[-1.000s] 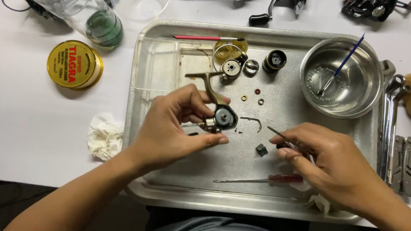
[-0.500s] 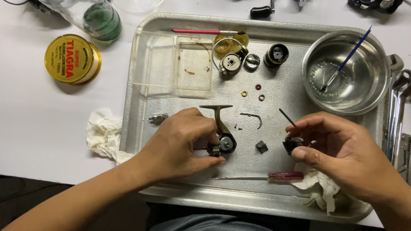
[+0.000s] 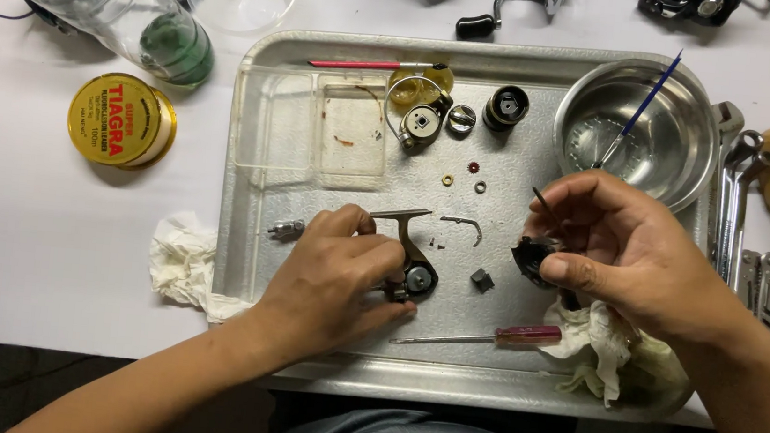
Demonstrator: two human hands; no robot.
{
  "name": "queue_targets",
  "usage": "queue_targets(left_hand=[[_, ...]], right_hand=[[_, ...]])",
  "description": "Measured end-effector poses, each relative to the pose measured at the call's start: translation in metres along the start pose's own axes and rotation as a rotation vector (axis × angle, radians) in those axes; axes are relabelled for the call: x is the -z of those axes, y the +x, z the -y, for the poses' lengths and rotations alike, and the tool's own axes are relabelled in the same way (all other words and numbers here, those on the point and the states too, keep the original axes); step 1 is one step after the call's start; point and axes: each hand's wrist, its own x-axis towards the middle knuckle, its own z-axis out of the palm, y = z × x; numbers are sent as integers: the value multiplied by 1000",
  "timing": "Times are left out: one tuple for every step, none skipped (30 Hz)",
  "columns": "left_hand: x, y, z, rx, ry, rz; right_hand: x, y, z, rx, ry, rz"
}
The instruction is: Repairing and maintaining a fishing reel by disassembling, greasing, and reassembling its components.
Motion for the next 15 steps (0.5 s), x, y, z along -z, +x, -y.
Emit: queue_targets(left_hand=[[0,0,-1,4,0,1],[0,0,-2,10,41,16],[1,-1,-3,17,81,32],[1,0,-4,21,81,34],[3,0,-5,23,74,27],[4,1,-6,26,67,19],[5,2,-7,28,70,20],[6,3,-8,17,98,21],[7,4,-10,6,127,23],[8,5,-10,9,129,24],[8,5,-10,-7,148,5],[9,6,-11,-24,167,-14],[13,10,-14,-22,168,-13],[17,15,-18,-57,137,-71],[21,19,-21,-92,108,-129]], right_hand=[[0,1,2,-1,1,3],[0,1,3,38,-10,35],[0,2,5,77,-19,66],[-2,2,7,75,-18,69],[-4,2,9,69,18,48],[-7,2,11,64,53,28],[-6,4,9,64,55,31],[-6,5,8,65,80,47],[-5,7,6,65,106,63],[-4,7,4,65,108,66],[-2,8,1,101,107,81],[0,9,-1,137,106,96],[2,9,-4,137,107,99],[4,9,-6,201,99,113],[6,10,-8,266,90,128]])
